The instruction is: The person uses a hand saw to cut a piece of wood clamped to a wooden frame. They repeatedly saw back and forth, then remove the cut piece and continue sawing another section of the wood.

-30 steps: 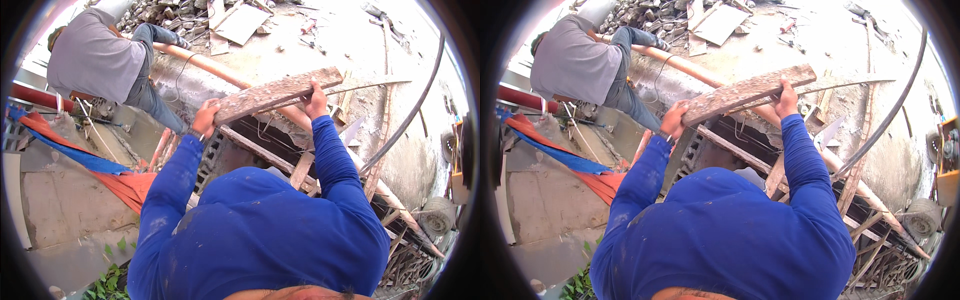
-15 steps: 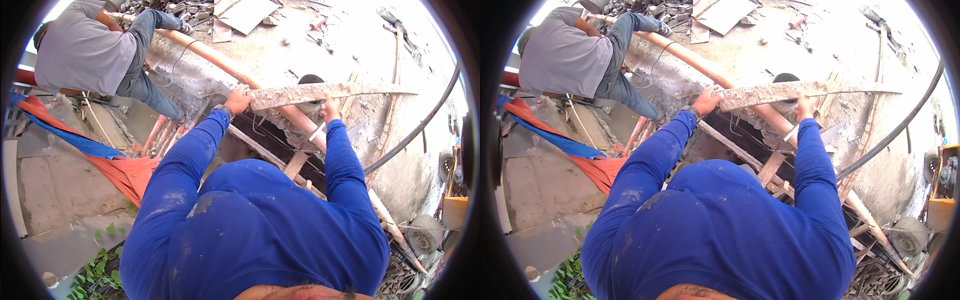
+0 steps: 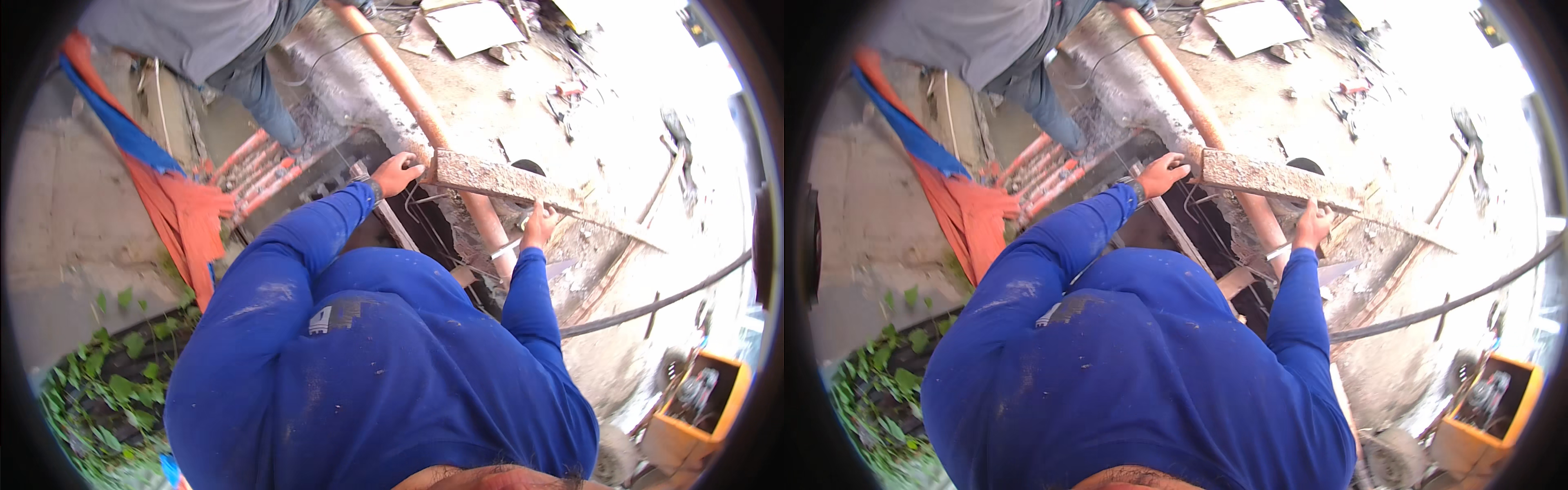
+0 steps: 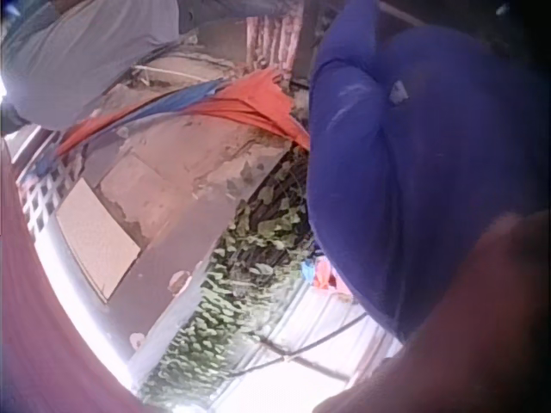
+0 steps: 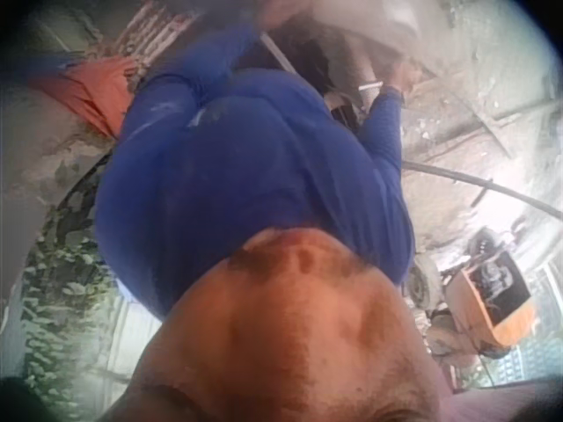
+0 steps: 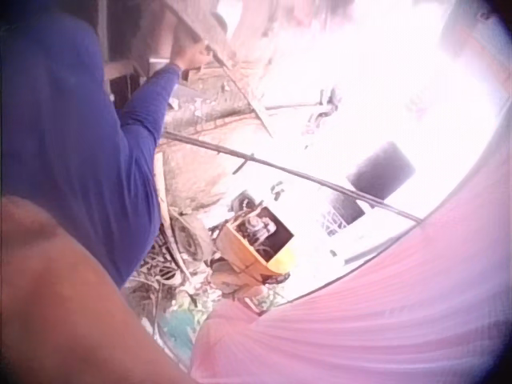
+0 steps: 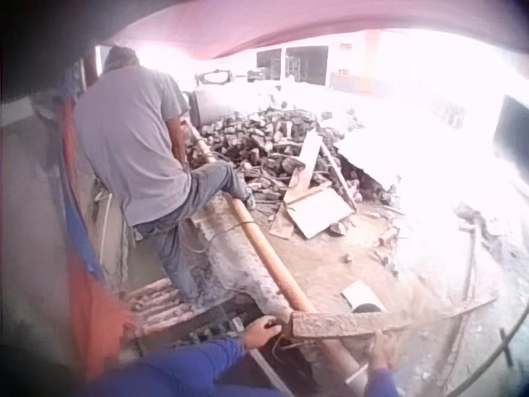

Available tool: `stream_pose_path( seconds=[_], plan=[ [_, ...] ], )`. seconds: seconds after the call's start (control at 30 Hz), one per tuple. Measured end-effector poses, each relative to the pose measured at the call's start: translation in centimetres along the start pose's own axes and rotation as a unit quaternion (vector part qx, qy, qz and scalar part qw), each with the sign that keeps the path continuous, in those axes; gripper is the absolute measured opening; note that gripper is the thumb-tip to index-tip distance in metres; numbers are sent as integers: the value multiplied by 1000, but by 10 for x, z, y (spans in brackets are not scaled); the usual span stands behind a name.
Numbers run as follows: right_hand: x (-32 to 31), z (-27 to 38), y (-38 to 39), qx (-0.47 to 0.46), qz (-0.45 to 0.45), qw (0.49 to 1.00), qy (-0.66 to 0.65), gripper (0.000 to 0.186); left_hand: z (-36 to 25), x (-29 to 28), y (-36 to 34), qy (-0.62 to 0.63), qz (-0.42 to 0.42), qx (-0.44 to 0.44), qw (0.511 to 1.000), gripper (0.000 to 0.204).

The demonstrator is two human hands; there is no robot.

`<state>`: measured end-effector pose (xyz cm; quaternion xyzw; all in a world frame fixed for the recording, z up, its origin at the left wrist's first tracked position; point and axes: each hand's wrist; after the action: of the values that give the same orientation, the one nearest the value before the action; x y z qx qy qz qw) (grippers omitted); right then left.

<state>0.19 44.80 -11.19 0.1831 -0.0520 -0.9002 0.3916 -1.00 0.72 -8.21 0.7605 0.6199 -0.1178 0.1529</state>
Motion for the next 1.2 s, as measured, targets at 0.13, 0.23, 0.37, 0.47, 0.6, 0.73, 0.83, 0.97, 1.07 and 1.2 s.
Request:
stream_pose_path(
  seconds=[0.13, 0.23, 0.37, 0.47, 0.6, 0.73, 0.83, 0.97, 1.07, 1.2],
  plan=[
    [-26, 57, 32, -183, 51, 929, 317, 74, 80, -25, 84, -34, -54, -56, 996, 66],
    [-12, 101, 61, -345, 156, 823, 424, 81, 177, -46, 163, 13, -111, -154, 982, 56],
    [17, 133, 54, -402, 249, 712, 519, 103, 217, -68, 244, -108, -82, -283, 949, 49],
    [45, 146, 43, -394, 277, 647, 591, 114, 224, -55, 273, -27, -115, -309, 944, 47],
    [66, 143, 30, -401, 295, 614, 613, 108, 230, -26, 273, 16, -142, -287, 947, 40],
    [64, 139, 32, -396, 277, 616, 622, 103, 215, -8, 243, 34, -123, -247, 960, 42],
    [60, 132, 30, -388, 261, 637, 613, 104, 209, -14, 227, 44, -106, -213, 970, 42],
    [58, 134, 29, -391, 278, 626, 615, 102, 221, -35, 229, 53, -133, -228, 963, 42],
    [52, 136, 35, -393, 282, 617, 621, 99, 220, -53, 233, 41, -151, -256, 954, 43],
    [53, 135, 39, -416, 267, 617, 612, 98, 237, -56, 240, 43, -167, -260, 950, 43]
  ],
)
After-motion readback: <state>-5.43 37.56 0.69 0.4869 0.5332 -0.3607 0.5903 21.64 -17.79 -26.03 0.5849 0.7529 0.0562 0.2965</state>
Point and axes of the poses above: each hand's wrist, its own y-axis away from the middle knuckle, its own x-axis out of the palm, z = x × y, and after that the axes turned 12 degrees about x, right-handed
